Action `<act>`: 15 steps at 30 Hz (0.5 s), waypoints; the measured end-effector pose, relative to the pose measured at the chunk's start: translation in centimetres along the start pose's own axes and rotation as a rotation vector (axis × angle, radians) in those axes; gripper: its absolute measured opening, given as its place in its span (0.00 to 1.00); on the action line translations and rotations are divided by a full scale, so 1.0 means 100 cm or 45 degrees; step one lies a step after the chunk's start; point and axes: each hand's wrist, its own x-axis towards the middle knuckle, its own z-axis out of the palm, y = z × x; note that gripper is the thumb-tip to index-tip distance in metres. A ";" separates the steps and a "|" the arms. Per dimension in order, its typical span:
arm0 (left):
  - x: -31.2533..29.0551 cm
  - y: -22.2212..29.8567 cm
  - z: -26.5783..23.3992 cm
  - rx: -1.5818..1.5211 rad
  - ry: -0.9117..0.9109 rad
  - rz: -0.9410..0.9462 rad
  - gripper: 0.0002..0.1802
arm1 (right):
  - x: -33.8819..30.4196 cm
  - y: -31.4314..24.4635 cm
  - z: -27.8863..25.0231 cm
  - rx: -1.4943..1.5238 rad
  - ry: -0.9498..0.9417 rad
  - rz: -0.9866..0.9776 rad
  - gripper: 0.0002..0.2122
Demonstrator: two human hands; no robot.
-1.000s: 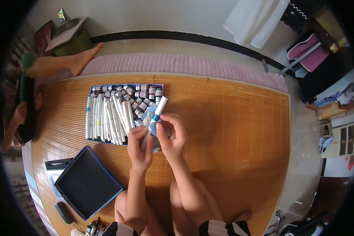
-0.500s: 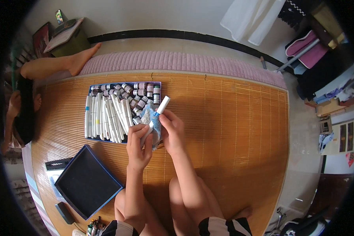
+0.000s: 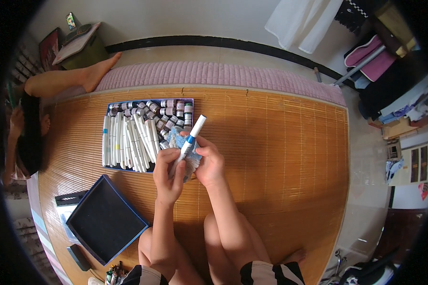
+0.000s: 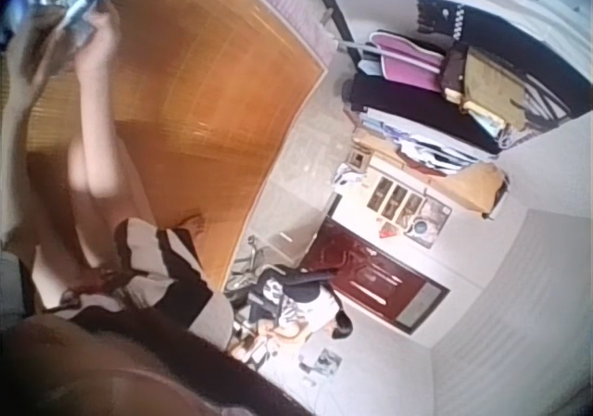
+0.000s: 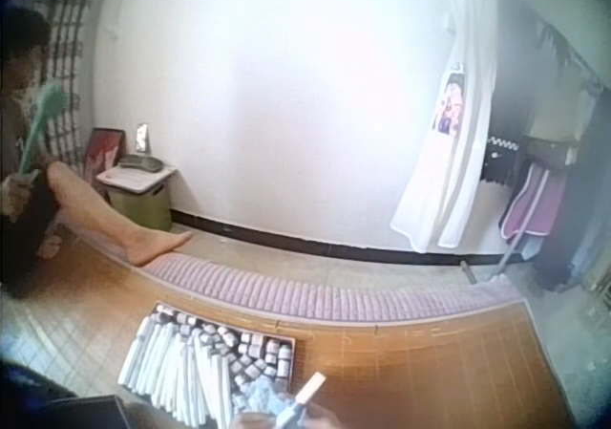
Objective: The person cleans markers by wiping them with a cloth, then sorts and arranges markers from a storage box onto the mat by hand.
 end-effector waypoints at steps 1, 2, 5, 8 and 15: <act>0.000 -0.001 0.000 -0.030 0.015 -0.006 0.10 | 0.000 0.000 0.000 0.000 0.000 0.001 0.19; -0.001 -0.002 0.000 -0.030 0.016 -0.006 0.10 | 0.000 0.001 0.001 0.029 0.040 -0.007 0.19; -0.002 -0.003 -0.001 -0.108 0.072 -0.050 0.09 | 0.001 0.003 -0.005 0.065 0.075 -0.013 0.18; -0.002 -0.003 -0.001 -0.185 0.099 -0.113 0.08 | 0.001 0.001 -0.005 0.135 0.085 -0.010 0.16; -0.002 -0.005 -0.003 -0.156 0.115 -0.085 0.08 | 0.004 0.009 -0.012 -0.034 0.165 -0.092 0.10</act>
